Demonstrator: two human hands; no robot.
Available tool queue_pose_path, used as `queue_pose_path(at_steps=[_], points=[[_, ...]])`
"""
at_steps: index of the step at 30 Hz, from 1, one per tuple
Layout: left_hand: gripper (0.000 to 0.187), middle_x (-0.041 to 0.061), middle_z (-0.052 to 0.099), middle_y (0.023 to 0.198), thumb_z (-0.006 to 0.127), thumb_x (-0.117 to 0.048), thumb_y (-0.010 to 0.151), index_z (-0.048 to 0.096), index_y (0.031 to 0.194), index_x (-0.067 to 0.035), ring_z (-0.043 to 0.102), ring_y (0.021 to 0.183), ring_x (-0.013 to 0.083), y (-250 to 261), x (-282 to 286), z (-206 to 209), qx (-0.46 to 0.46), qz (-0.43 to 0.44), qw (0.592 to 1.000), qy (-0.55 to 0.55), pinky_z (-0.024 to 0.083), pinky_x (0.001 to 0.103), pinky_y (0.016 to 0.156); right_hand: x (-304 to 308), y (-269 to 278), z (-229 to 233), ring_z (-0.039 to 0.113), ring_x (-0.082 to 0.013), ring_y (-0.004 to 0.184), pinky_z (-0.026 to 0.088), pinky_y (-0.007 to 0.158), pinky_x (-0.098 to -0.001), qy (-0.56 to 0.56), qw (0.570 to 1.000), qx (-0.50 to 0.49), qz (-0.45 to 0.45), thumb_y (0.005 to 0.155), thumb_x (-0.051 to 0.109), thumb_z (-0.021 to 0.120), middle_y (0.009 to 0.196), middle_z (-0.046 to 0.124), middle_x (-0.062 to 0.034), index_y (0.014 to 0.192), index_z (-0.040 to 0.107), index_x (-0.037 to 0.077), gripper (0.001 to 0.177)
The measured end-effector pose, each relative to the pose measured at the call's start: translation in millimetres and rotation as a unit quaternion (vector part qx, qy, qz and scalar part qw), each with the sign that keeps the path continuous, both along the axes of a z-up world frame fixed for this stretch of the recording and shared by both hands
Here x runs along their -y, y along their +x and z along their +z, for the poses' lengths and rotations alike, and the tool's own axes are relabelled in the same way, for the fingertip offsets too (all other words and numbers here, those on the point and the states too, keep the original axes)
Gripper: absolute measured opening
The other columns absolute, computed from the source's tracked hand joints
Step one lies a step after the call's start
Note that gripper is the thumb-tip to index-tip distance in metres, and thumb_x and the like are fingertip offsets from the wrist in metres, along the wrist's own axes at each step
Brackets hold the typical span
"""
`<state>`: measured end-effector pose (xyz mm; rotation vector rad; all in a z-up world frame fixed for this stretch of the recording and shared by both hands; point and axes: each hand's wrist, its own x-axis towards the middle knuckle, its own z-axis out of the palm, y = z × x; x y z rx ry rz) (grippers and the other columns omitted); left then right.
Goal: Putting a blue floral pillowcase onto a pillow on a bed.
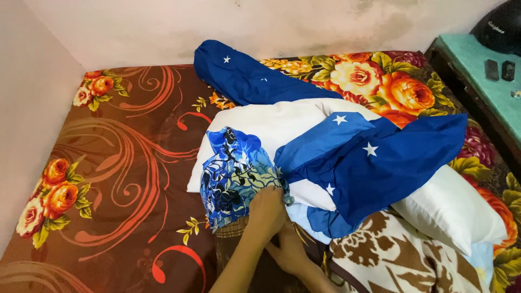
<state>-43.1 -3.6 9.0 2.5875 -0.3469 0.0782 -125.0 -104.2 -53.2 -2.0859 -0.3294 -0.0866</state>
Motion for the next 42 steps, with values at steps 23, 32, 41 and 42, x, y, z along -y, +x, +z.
queue_pose_path(at_steps=[23, 32, 41, 42], points=[[0.019, 0.018, 0.071, 0.089, 0.065, -0.021, 0.081, 0.067, 0.086, -0.003, 0.068, 0.086, 0.0411, -91.2, -51.1, 40.0, -0.096, -0.034, 0.985, -0.139, 0.053, 0.052, 0.077, -118.7, -10.3, 120.5, 0.05, -0.0356, 0.131, 0.035, 0.115, -0.048, -0.399, 0.899, -0.171, 0.056, 0.102, 0.053, 0.051, 0.138, 0.059, -0.0149, 0.132, 0.06, 0.011, 0.052], [0.016, 0.019, 0.07, 0.083, 0.069, -0.022, 0.082, 0.067, 0.081, -0.005, 0.068, 0.084, 0.0411, -107.6, -74.1, 52.2, -0.137, 0.03, 0.971, -0.195, 0.053, 0.051, 0.075, -117.9, 5.4, 113.6, 0.053, -0.0352, 0.128, 0.039, 0.111, -0.0464, -0.353, 0.927, -0.115, 0.055, 0.098, 0.048, 0.054, 0.136, 0.06, -0.0149, 0.132, 0.061, 0.011, 0.05], [0.019, 0.02, 0.07, 0.085, 0.07, -0.019, 0.079, 0.067, 0.084, -0.002, 0.068, 0.086, 0.0417, -108.6, -76.4, 65.1, -0.131, 0.036, 0.966, -0.221, 0.053, 0.05, 0.076, -79.6, 42.2, 53.5, 0.056, -0.0348, 0.124, 0.042, 0.106, -0.0449, -0.319, 0.945, -0.061, 0.039, 0.095, 0.043, 0.057, 0.135, 0.062, -0.0149, 0.131, 0.062, 0.012, 0.048], [0.019, 0.02, 0.07, 0.085, 0.07, -0.019, 0.079, 0.067, 0.084, -0.002, 0.068, 0.086, 0.0417, -107.9, -75.2, 64.4, -0.13, 0.037, 0.966, -0.223, 0.053, 0.05, 0.076, -74.7, 48.8, 44.9, 0.057, -0.0348, 0.124, 0.043, 0.106, -0.0448, -0.315, 0.947, -0.054, 0.037, 0.094, 0.042, 0.058, 0.135, 0.062, -0.0149, 0.131, 0.063, 0.012, 0.048]])
